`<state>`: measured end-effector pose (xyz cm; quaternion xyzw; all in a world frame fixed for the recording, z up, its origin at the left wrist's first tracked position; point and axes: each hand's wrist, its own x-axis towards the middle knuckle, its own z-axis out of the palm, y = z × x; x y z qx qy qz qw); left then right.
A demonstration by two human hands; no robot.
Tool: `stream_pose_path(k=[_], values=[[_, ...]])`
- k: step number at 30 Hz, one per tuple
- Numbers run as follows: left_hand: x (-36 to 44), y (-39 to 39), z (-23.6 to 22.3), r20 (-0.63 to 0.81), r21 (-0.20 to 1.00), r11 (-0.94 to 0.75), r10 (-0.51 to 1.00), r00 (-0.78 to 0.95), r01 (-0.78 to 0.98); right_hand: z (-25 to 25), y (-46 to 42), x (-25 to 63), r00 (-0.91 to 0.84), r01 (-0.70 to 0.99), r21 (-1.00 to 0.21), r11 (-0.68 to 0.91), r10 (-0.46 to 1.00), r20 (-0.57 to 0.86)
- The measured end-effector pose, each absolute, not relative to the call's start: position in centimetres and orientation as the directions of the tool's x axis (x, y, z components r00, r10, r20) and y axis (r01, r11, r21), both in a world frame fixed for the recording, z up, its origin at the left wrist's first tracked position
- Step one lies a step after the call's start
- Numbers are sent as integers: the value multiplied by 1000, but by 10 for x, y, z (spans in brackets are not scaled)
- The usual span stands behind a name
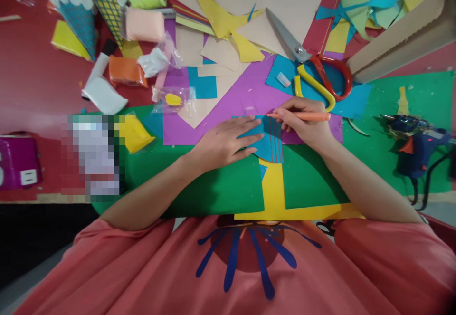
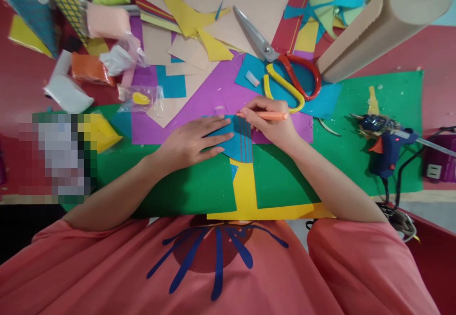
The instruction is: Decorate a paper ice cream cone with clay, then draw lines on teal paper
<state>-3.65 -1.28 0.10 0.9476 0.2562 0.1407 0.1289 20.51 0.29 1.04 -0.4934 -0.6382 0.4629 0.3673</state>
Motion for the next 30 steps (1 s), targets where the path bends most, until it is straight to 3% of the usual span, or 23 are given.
stream_pose_path(k=[7,13,18,30], values=[[-37,-14,2,172,333,-821,537,826,464,10,3,205,-241,324,-944,70,971,-10],[-36,-13,4,226,273,-850,512,829,451,10,3,206,-237,299,-953,49,971,-25],[-36,-14,4,168,324,-824,533,829,465,12,2,205,-227,318,-947,53,974,-22],[-36,-15,2,184,337,-822,536,824,459,13,3,205,-224,307,-952,22,973,-50]])
